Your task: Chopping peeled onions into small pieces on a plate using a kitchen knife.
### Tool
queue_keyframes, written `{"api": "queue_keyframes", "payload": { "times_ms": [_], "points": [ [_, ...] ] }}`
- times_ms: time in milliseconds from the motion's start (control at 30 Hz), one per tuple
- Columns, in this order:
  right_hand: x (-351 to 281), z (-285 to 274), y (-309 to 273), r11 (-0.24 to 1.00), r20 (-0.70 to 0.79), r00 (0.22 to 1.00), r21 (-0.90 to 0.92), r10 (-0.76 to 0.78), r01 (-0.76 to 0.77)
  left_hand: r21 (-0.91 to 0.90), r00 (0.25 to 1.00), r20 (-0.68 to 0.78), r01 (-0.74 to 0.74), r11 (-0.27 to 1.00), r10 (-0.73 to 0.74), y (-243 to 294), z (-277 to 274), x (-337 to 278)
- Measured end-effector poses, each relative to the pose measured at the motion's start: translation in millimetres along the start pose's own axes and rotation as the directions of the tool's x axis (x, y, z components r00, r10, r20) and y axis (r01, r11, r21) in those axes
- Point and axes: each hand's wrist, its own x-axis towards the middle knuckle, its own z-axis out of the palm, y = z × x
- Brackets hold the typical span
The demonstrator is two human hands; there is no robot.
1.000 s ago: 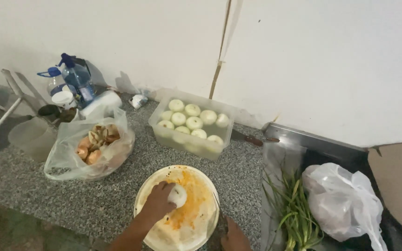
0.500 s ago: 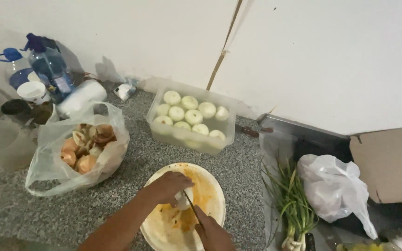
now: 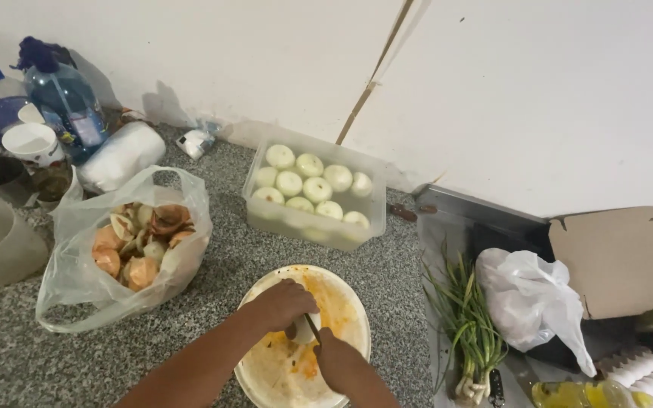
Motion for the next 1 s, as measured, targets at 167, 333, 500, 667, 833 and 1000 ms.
{"api": "queue_keyframes", "payload": {
  "times_ms": [167,333,500,667,833,1000],
  "points": [
    [16,-24,-28,0.976,0.12,0.984,-0.192,0.13,-0.105,0.092,0.998,0.031,-0.064,0.994,0.062,-6,0,13],
    [35,-15,-29,0.923,0.208,0.956,-0.367,0.205,-0.118,0.106,0.984,0.175,-0.027,0.994,0.008,0,-13,12],
    [92,50,14,0.941,0.027,0.964,-0.226,0.264,-0.251,0.071,0.997,0.071,0.035,0.997,-0.04,13,-15,-7],
    [90,85,44,0.993,-0.153,0.986,-0.088,0.066,-0.08,0.134,0.997,0.067,0.03,0.991,-0.039,-5,16,13],
    [127,80,26,0.919,0.071,0.946,-0.272,0.316,-0.287,0.132,0.999,0.052,0.009,0.991,-0.016,-3,8,10],
    [168,109,57,0.902,0.113,0.988,-0.429,0.102,-0.044,0.109,0.986,0.145,0.063,0.992,-0.078,2,8,7]
  ]
}}
